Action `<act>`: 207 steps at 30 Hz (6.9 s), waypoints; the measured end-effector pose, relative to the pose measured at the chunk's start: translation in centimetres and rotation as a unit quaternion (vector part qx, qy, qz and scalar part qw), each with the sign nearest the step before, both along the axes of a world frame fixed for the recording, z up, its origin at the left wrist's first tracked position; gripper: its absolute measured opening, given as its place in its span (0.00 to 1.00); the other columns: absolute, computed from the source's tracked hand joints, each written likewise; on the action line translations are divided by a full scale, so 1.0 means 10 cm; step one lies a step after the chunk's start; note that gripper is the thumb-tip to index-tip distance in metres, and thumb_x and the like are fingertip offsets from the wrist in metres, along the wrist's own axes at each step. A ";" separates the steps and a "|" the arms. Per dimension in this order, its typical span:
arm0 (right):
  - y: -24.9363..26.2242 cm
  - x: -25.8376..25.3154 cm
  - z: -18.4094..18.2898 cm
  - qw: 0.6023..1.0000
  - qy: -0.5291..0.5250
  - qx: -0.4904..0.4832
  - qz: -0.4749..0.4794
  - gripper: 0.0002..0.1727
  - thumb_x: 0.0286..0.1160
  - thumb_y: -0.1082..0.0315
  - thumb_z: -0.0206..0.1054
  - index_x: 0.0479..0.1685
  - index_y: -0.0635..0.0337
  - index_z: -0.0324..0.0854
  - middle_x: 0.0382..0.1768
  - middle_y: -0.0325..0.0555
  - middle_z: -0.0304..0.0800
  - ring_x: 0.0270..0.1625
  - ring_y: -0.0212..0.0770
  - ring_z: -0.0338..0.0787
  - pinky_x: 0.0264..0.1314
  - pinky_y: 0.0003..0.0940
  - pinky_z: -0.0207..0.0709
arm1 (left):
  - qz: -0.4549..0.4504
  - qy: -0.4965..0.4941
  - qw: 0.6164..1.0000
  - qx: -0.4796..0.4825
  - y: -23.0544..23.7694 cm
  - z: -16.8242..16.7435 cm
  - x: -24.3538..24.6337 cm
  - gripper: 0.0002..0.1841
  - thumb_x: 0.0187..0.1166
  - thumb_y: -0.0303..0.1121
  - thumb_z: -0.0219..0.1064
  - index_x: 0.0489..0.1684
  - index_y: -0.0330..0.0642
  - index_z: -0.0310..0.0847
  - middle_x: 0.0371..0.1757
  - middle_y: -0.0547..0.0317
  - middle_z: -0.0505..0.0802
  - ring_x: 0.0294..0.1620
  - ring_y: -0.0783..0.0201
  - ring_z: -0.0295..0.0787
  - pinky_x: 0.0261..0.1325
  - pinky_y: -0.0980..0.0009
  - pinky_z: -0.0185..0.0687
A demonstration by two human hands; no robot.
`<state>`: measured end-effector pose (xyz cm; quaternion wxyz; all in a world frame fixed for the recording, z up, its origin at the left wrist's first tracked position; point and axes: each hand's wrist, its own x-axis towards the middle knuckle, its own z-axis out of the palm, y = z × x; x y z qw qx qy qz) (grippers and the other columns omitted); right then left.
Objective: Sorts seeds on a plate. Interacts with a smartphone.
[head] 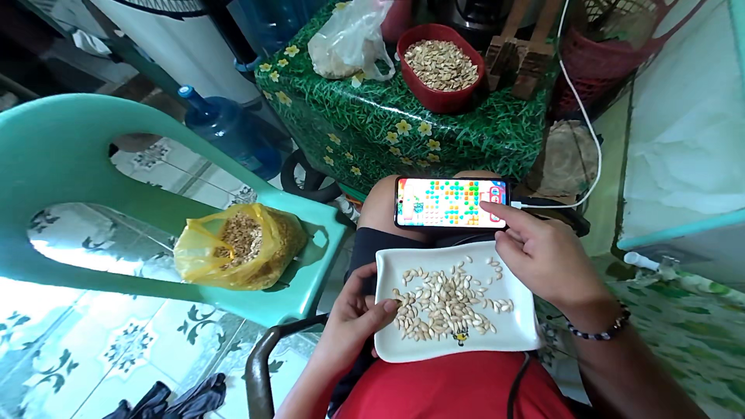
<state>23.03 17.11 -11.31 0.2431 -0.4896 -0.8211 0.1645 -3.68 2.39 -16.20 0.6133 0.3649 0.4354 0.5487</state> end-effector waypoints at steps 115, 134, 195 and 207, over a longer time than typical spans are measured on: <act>-0.40 0.02 0.02 0.948 -0.036 0.003 0.315 0.14 0.79 0.68 0.63 0.54 0.49 0.92 0.44 0.46 0.88 0.47 0.45 0.88 0.47 0.36 0.84 | -0.008 0.012 1.000 -0.012 0.01 0.01 -0.02 0.28 0.79 0.30 0.70 0.77 0.44 0.63 0.41 0.53 0.95 0.34 0.65 0.95 0.34 0.72 0.92; -0.46 -0.19 0.02 0.945 0.058 0.048 0.320 0.12 0.81 0.72 0.62 0.48 0.56 0.93 0.44 0.43 0.98 0.49 0.37 0.96 0.55 0.30 0.87 | -0.011 0.012 1.000 -0.010 0.01 0.01 -0.03 0.29 0.78 0.30 0.70 0.78 0.46 0.62 0.39 0.56 0.95 0.31 0.67 0.95 0.30 0.74 0.91; -0.28 0.00 0.28 0.959 -0.137 -0.056 0.240 0.27 0.66 0.54 0.78 0.68 0.47 0.87 0.51 0.47 0.88 0.53 0.52 0.88 0.49 0.52 0.85 | -0.017 -0.004 1.000 -0.007 0.01 -0.01 -0.04 0.29 0.78 0.29 0.70 0.78 0.46 0.62 0.38 0.54 0.95 0.29 0.67 0.94 0.27 0.75 0.89; -0.34 -0.01 0.06 0.944 -0.041 -0.101 0.311 0.31 0.63 0.67 0.78 0.73 0.44 0.85 0.51 0.51 0.85 0.48 0.48 0.87 0.48 0.43 0.85 | -0.016 0.004 1.000 -0.004 0.03 0.00 -0.03 0.29 0.78 0.29 0.71 0.77 0.45 0.62 0.41 0.55 0.95 0.33 0.66 0.95 0.33 0.73 0.92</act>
